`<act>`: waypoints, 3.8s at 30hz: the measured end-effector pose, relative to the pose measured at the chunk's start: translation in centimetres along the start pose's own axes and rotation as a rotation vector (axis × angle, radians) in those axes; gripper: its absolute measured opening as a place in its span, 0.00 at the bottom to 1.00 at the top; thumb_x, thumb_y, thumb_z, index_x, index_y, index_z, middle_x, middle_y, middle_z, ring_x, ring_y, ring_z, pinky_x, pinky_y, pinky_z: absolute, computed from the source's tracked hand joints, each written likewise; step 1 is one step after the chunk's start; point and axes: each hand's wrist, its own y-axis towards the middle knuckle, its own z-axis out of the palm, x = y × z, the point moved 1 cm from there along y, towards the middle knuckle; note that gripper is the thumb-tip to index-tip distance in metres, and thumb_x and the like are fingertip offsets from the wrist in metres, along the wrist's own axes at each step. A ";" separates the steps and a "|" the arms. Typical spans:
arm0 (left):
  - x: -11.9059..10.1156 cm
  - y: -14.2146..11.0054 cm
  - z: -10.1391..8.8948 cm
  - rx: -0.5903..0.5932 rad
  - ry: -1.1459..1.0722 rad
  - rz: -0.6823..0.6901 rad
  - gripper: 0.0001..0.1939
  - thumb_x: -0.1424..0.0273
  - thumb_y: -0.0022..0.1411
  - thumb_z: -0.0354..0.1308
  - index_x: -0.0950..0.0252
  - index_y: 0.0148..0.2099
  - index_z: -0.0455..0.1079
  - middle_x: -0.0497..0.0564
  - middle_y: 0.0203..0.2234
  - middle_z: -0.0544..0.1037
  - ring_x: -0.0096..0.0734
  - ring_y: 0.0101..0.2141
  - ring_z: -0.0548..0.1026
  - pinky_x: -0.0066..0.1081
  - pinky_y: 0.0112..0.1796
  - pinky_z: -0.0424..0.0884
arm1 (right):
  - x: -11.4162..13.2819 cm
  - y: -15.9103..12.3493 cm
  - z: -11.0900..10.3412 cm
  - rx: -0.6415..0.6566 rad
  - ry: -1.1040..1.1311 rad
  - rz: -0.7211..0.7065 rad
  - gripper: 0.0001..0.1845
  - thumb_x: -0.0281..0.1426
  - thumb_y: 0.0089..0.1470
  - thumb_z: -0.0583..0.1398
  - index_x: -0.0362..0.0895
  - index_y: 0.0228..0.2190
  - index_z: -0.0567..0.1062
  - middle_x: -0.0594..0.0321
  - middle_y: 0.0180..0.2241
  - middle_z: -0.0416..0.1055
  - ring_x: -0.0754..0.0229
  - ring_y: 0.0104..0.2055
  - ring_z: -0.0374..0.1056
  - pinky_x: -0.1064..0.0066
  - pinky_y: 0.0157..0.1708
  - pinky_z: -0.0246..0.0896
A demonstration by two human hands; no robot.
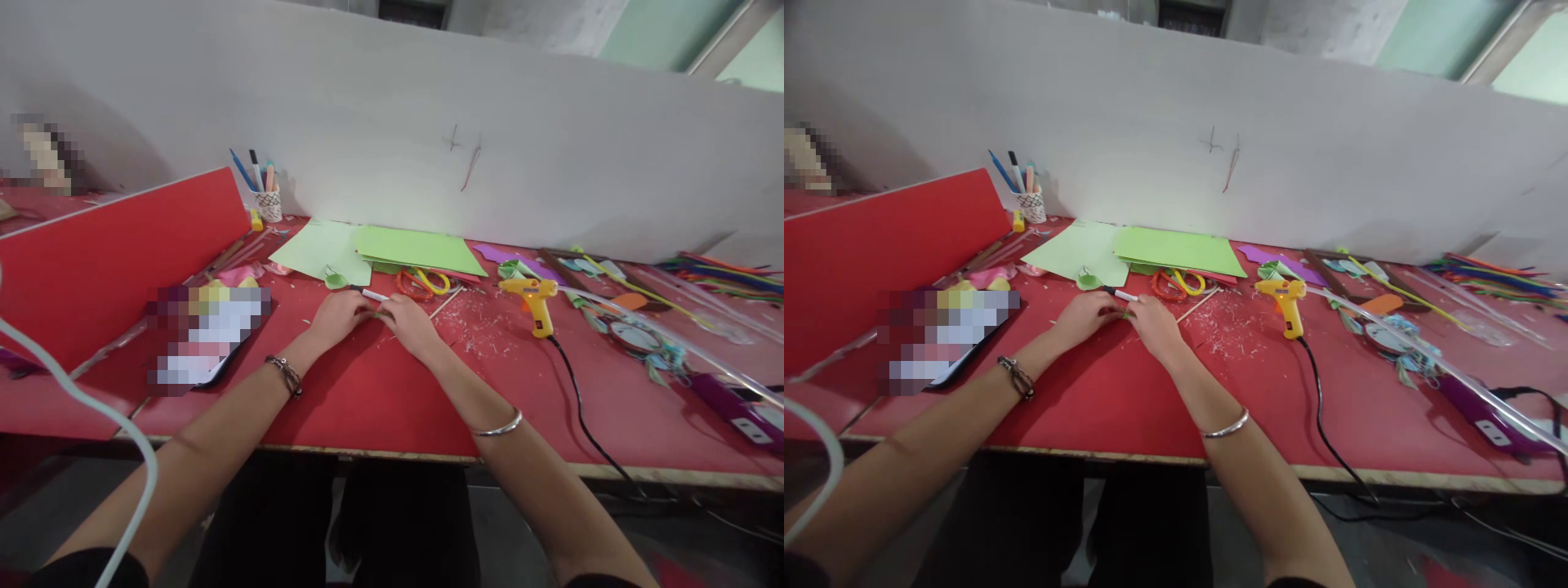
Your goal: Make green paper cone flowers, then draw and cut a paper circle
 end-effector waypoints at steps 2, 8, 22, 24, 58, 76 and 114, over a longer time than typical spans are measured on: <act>-0.2 -0.1 -0.1 0.005 0.060 0.006 0.10 0.67 0.57 0.52 0.66 0.35 0.72 0.53 0.30 0.74 0.29 0.31 0.71 0.27 0.31 0.63 | 0.2 0.1 -0.1 0.024 -0.034 0.017 0.09 0.28 0.54 0.52 0.42 0.33 0.72 0.58 0.33 0.64 0.62 0.38 0.61 0.73 0.37 0.53; -0.9 -0.2 -0.3 -0.036 0.227 0.064 0.12 0.65 0.58 0.50 0.63 0.42 0.69 0.52 0.35 0.73 0.33 0.37 0.70 0.29 0.34 0.61 | 0.2 0.5 0.0 0.074 -0.097 0.040 0.13 0.26 0.55 0.49 0.40 0.36 0.73 0.56 0.35 0.65 0.62 0.39 0.60 0.72 0.39 0.53; -1.5 0.3 -0.3 0.012 0.366 0.054 0.13 0.67 0.61 0.47 0.64 0.36 0.72 0.54 0.30 0.74 0.35 0.34 0.69 0.33 0.34 0.59 | -0.5 0.2 0.8 -0.071 0.062 0.006 0.08 0.24 0.50 0.54 0.41 0.34 0.70 0.59 0.34 0.64 0.61 0.39 0.59 0.70 0.39 0.55; -1.3 0.4 -0.1 0.016 0.386 0.068 0.13 0.67 0.61 0.46 0.64 0.38 0.72 0.54 0.31 0.74 0.34 0.34 0.69 0.33 0.35 0.59 | -0.6 0.4 0.9 -0.074 0.079 0.015 0.07 0.25 0.51 0.53 0.40 0.32 0.71 0.59 0.33 0.64 0.62 0.38 0.60 0.70 0.39 0.55; 0.2 -0.1 -2.3 0.238 0.053 0.256 0.13 0.65 0.60 0.47 0.66 0.35 0.70 0.51 0.29 0.74 0.27 0.30 0.70 0.24 0.30 0.60 | 0.2 -1.3 -1.5 0.194 0.158 -0.135 0.14 0.32 0.57 0.46 0.41 0.29 0.68 0.61 0.29 0.69 0.65 0.31 0.62 0.74 0.31 0.52; -0.8 -0.2 -1.7 0.119 -0.339 0.113 0.17 0.65 0.63 0.38 0.67 0.32 0.65 0.48 0.24 0.70 0.24 0.26 0.66 0.24 0.28 0.61 | 0.2 -1.2 -2.3 -0.034 0.472 0.013 0.14 0.38 0.54 0.47 0.42 0.26 0.66 0.68 0.20 0.59 0.68 0.23 0.54 0.76 0.25 0.46; -1.3 -0.3 -1.6 -0.070 0.373 0.254 0.18 0.63 0.63 0.41 0.67 0.34 0.69 0.51 0.26 0.75 0.28 0.27 0.71 0.27 0.26 0.58 | 0.0 -0.6 -0.9 0.096 0.950 0.335 0.24 0.43 0.54 0.46 0.42 0.16 0.63 0.72 0.06 0.54 0.73 0.09 0.48 0.79 0.12 0.43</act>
